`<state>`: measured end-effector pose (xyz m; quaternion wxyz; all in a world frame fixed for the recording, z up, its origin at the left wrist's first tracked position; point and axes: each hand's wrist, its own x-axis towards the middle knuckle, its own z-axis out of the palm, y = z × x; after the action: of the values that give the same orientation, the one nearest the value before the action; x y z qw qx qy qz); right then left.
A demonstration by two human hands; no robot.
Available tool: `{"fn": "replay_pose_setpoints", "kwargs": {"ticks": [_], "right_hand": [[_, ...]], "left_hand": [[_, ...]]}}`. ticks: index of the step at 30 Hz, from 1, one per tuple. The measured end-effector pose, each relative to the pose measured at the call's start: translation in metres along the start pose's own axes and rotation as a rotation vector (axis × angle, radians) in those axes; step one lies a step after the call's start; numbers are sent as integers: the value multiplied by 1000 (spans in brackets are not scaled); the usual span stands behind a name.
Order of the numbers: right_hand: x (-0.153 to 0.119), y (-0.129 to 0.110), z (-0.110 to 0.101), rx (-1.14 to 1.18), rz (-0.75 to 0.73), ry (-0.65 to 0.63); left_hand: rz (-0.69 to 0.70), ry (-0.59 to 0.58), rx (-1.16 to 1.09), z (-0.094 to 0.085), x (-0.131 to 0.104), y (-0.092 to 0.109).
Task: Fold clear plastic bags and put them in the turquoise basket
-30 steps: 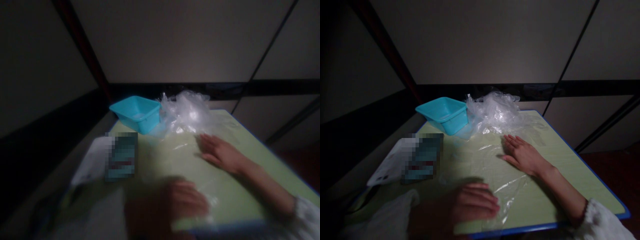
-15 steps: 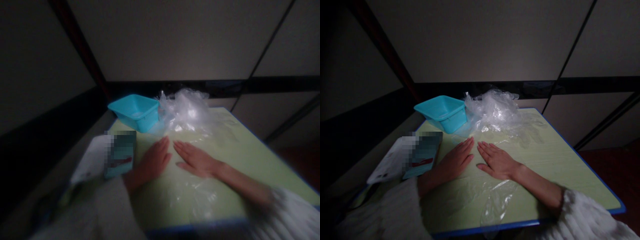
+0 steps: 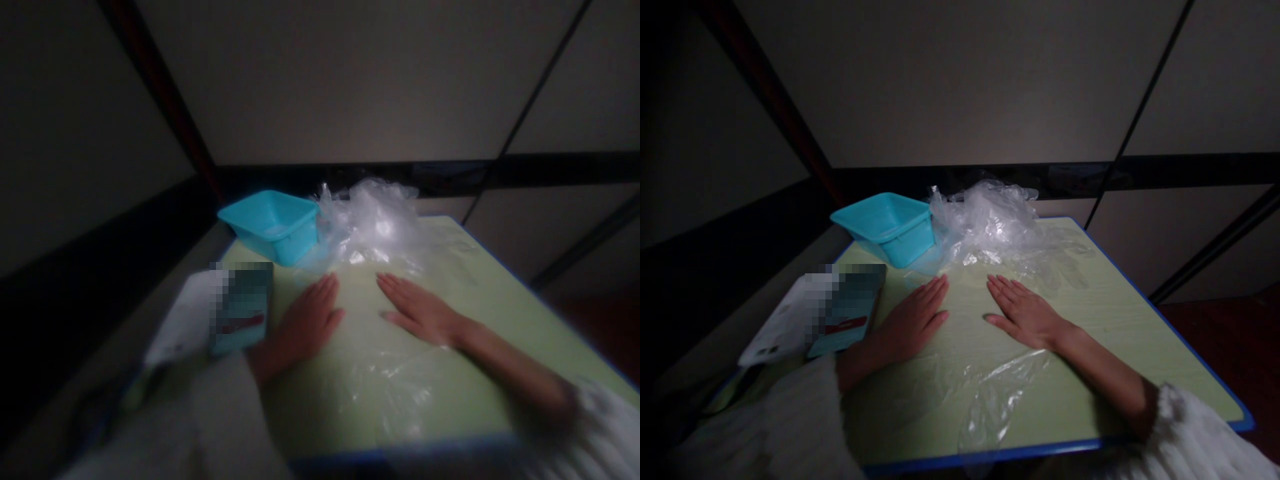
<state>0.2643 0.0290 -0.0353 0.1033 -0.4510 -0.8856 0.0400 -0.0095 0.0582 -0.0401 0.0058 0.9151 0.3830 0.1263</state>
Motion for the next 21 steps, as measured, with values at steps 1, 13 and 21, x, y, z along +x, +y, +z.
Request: {"fn": "replay_pose_setpoints", "kwargs": {"ticks": [1, 13, 21], "right_hand": [[-3, 4, -1, -9, 18, 3], [-17, 26, -2, -93, 135, 76], [-7, 3, -27, -2, 112, 142]], "left_hand": [[0, 1, -1, 0, 0, 0], [-37, -41, 51, 2, 1, -1], [-26, 152, 23, -21, 2, 11]]}}
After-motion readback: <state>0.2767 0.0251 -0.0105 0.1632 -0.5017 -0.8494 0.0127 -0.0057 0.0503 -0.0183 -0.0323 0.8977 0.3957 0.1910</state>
